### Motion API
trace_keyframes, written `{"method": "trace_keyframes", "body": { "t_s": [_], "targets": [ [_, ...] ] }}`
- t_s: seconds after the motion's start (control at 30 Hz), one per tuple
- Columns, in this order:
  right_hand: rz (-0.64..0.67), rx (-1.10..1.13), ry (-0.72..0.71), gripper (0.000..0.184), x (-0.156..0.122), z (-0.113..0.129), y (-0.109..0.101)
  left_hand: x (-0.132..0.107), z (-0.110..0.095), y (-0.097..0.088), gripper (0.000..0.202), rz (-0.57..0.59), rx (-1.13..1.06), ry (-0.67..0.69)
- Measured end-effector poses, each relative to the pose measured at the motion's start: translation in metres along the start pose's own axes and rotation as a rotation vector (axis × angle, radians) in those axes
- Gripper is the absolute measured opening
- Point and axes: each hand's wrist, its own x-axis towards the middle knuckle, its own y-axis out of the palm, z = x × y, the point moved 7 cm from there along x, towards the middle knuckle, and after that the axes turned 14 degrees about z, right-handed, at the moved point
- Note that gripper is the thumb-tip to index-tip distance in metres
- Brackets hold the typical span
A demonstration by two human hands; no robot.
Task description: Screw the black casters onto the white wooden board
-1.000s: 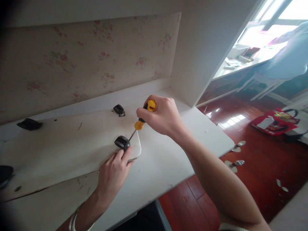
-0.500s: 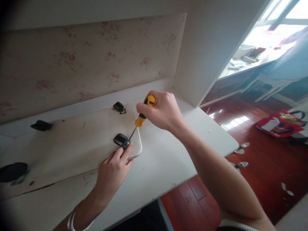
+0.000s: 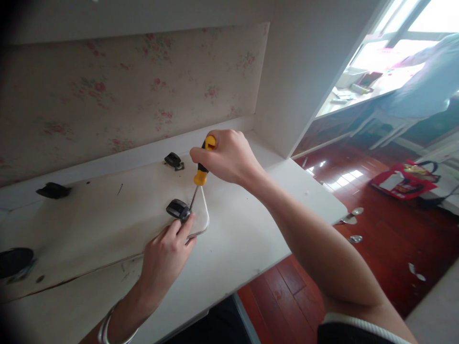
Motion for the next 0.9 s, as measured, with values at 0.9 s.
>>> {"method": "trace_keyframes", "body": {
  "t_s": [0.9],
  "targets": [
    [0.150,-0.137,-0.089,0.030,0.018,0.021,0.010,0.000,-0.002,-0.003,0.048,0.007,0.013,0.003]
  ]
}}
